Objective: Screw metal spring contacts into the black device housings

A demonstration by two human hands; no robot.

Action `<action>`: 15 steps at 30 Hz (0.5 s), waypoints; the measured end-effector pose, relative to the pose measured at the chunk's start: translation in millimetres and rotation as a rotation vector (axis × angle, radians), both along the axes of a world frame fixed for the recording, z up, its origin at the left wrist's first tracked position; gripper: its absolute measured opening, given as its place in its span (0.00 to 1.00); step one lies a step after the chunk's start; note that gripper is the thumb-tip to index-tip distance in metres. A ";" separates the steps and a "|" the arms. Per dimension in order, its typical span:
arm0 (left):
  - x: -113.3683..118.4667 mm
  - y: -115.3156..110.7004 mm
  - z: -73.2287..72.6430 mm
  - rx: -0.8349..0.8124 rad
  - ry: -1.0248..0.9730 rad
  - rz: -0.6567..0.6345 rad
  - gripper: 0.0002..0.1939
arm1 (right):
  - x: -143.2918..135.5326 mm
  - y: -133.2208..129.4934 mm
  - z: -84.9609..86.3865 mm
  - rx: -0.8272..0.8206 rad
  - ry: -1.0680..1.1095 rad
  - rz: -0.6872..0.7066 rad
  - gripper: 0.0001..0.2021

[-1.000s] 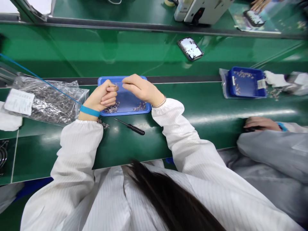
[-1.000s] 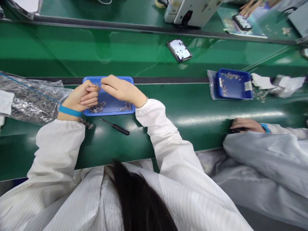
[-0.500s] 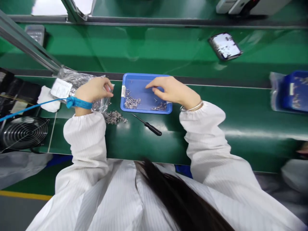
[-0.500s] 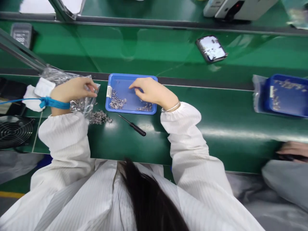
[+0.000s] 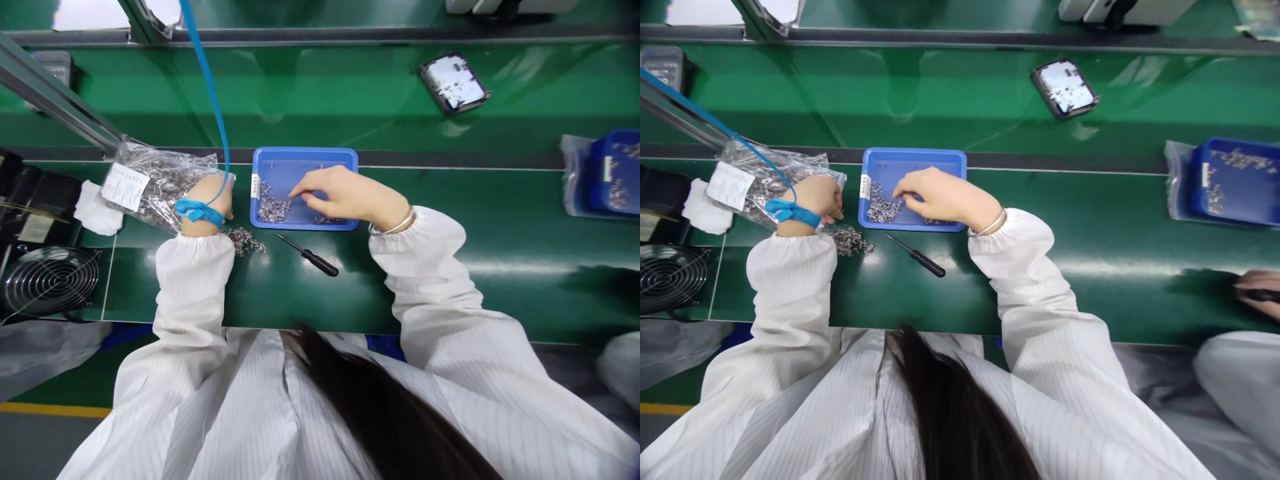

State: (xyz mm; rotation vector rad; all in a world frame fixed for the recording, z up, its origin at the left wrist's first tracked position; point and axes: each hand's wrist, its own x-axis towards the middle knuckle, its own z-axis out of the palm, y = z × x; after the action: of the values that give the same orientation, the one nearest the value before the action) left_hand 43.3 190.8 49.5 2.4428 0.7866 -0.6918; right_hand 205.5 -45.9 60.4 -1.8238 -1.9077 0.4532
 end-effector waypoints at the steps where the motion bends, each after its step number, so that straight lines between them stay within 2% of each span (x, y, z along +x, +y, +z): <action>1: -1.4 -0.2 5.9 -0.009 0.030 0.011 0.06 | -0.4 -0.6 1.6 0.000 0.005 -0.002 0.16; 4: -4.8 -6.6 36.3 -0.067 0.057 0.028 0.02 | -7.4 -0.5 4.5 -0.002 0.035 0.018 0.16; 6: -4.2 -16.7 55.7 -0.157 -0.051 -0.008 0.05 | -18.6 1.8 3.1 -0.005 0.068 0.072 0.15; 8: 0.6 -30.9 64.1 -0.233 -0.220 -0.063 0.10 | -34.5 5.6 -2.1 -0.016 0.081 0.131 0.13; 11: 14.6 -51.1 53.5 -0.197 -0.409 -0.179 0.16 | -63.3 10.9 -15.7 -0.065 0.043 0.141 0.10; 13: 23.1 -57.0 40.4 -0.076 -0.410 -0.263 0.21 | -82.9 12.6 -26.9 -0.094 -0.011 0.074 0.13; 15: 26.5 -55.0 30.9 0.014 -0.371 -0.308 0.22 | -100.9 12.9 -38.1 -0.096 -0.112 -0.014 0.16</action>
State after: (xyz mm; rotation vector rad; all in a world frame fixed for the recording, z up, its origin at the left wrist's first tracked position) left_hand 69.7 135.9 80.4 2.6219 0.2758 -0.3176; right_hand 104.6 -33.0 22.3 -1.9605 -1.9765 0.4546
